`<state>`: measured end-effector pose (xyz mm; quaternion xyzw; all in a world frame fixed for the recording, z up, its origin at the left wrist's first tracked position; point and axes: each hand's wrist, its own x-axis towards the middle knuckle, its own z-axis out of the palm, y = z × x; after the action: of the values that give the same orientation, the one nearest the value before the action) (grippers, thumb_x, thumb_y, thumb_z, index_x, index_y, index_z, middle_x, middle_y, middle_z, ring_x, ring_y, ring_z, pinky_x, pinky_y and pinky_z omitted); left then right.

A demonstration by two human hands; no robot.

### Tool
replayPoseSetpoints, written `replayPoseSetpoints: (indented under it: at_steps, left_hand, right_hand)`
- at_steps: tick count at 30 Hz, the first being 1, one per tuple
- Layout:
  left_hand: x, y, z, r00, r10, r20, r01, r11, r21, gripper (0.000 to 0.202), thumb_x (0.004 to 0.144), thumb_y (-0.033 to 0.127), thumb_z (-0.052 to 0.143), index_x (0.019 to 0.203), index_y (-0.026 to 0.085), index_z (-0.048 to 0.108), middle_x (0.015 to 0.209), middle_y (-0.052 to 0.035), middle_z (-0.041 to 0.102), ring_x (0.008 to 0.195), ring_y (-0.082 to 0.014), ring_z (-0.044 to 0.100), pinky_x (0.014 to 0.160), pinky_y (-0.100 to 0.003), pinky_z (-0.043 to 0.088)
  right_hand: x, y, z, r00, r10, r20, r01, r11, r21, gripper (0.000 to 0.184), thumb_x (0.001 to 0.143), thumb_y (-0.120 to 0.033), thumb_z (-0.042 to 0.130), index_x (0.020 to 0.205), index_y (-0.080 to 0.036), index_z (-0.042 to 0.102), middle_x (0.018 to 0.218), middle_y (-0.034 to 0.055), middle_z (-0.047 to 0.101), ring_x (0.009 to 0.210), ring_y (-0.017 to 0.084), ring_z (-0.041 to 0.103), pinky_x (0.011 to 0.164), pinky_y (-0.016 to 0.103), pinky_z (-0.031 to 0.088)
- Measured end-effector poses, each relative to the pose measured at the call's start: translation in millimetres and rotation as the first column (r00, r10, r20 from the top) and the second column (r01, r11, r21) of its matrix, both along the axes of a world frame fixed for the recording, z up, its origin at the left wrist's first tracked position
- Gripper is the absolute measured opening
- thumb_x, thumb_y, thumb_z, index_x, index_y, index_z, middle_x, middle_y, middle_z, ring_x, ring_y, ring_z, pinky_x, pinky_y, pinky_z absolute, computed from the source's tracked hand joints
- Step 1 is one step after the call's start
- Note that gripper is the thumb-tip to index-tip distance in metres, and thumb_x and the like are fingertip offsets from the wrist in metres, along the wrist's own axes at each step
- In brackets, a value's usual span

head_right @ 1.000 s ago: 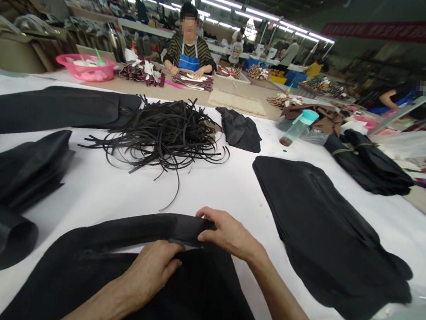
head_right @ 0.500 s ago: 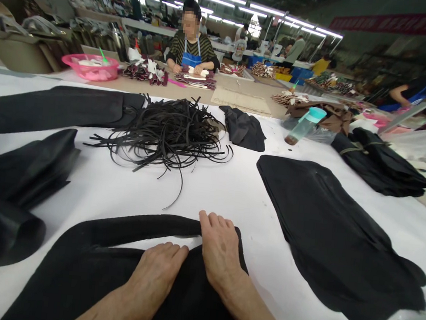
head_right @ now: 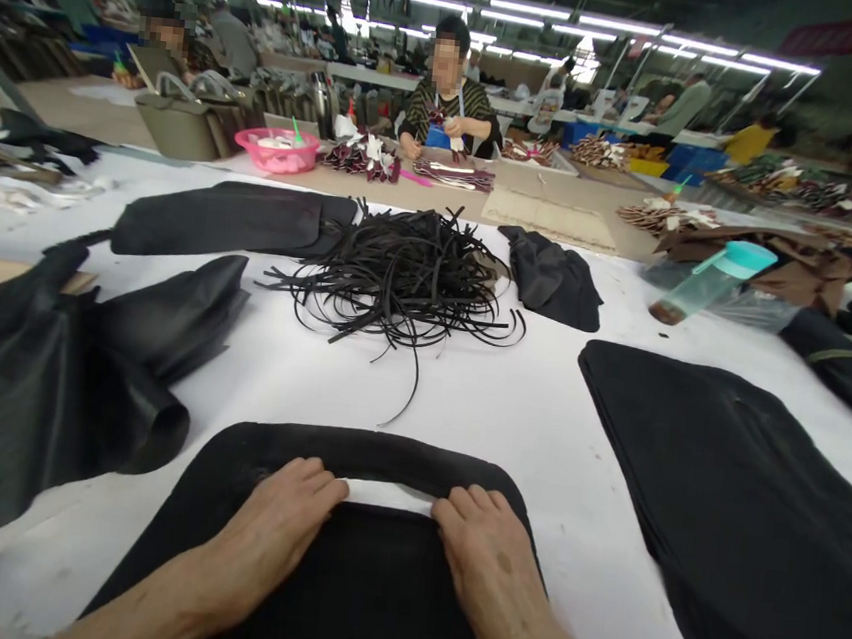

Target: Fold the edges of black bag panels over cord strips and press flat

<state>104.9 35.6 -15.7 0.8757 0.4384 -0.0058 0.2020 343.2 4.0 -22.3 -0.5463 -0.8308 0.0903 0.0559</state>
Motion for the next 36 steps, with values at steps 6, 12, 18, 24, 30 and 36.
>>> replayPoseSetpoints:
  at_steps: [6, 12, 18, 24, 30, 36]
  left_hand:
    - [-59.4, -1.9, -12.2, 0.99, 0.138, -0.006, -0.136, 0.98, 0.149, 0.026, 0.087, 0.01, 0.037, 0.093, 0.02, 0.06, 0.085, -0.0044, 0.062, 0.084, -0.0229, 0.049, 0.075, -0.039, 0.04]
    - [-79.5, 0.0, -16.8, 0.954, 0.225, 0.197, -0.239, 0.97, 0.049, 0.021, 0.085, 0.013, 0.042, 0.091, 0.024, 0.059, 0.086, -0.0006, 0.061, 0.085, -0.0194, 0.049, 0.075, -0.034, 0.04]
    - [-72.7, 0.7, -21.7, 0.975, 0.187, 0.121, -0.2, 0.975, 0.098, 0.029, 0.087, 0.012, 0.033, 0.087, 0.021, 0.06, 0.084, -0.0036, 0.059, 0.083, -0.0211, 0.047, 0.075, -0.038, 0.038]
    - [-70.4, -3.9, -25.7, 0.944, 0.257, 0.207, -0.27, 0.962, 0.04, 0.025, 0.086, 0.013, 0.036, 0.086, 0.022, 0.059, 0.087, -0.0026, 0.059, 0.085, -0.0208, 0.048, 0.076, -0.037, 0.041]
    - [-67.6, -5.5, -21.5, 0.909, 0.327, 0.259, -0.328, 0.944, -0.04, 0.023, 0.083, 0.012, 0.038, 0.084, 0.023, 0.058, 0.087, -0.0017, 0.056, 0.084, -0.0193, 0.048, 0.076, -0.036, 0.042]
    - [-68.6, -5.0, -21.8, 0.794, 0.485, 0.366, -0.423, 0.874, -0.239, 0.02, 0.077, 0.014, 0.044, 0.088, 0.024, 0.058, 0.094, -0.0006, 0.055, 0.092, -0.0193, 0.05, 0.088, -0.038, 0.04]
  right_hand:
    - [-7.5, -1.0, -8.9, 0.996, -0.032, 0.083, 0.028, 0.998, 0.055, 0.024, 0.08, -0.001, 0.045, 0.071, -0.022, 0.053, 0.074, 0.0012, 0.053, 0.069, 0.019, 0.045, 0.064, 0.033, 0.03]
    - [-7.9, -5.5, -10.6, 0.998, -0.037, 0.046, 0.034, 0.997, 0.073, 0.023, 0.082, -0.002, 0.042, 0.075, -0.021, 0.053, 0.076, 0.0017, 0.051, 0.07, 0.019, 0.045, 0.065, 0.033, 0.03]
    - [-14.7, -8.9, -16.9, 0.992, -0.063, 0.112, 0.051, 0.994, 0.101, 0.027, 0.076, 0.003, 0.046, 0.083, -0.021, 0.058, 0.082, 0.0031, 0.053, 0.074, 0.021, 0.045, 0.068, 0.035, 0.032]
    - [-26.5, -17.9, -28.1, 0.985, -0.072, 0.157, 0.04, 0.979, 0.199, 0.027, 0.077, 0.001, 0.044, 0.089, -0.018, 0.06, 0.083, 0.0062, 0.053, 0.072, 0.023, 0.042, 0.065, 0.037, 0.032]
    - [-47.7, -13.5, -23.4, 0.997, -0.049, -0.053, 0.058, 0.982, 0.182, 0.023, 0.078, -0.003, 0.045, 0.088, -0.019, 0.058, 0.091, 0.0055, 0.054, 0.077, 0.022, 0.044, 0.068, 0.037, 0.032]
    - [-72.8, 0.6, -27.1, 0.996, 0.011, -0.094, -0.004, 0.997, 0.081, 0.02, 0.082, -0.005, 0.045, 0.079, -0.021, 0.057, 0.076, 0.0019, 0.053, 0.071, 0.02, 0.043, 0.065, 0.035, 0.03]
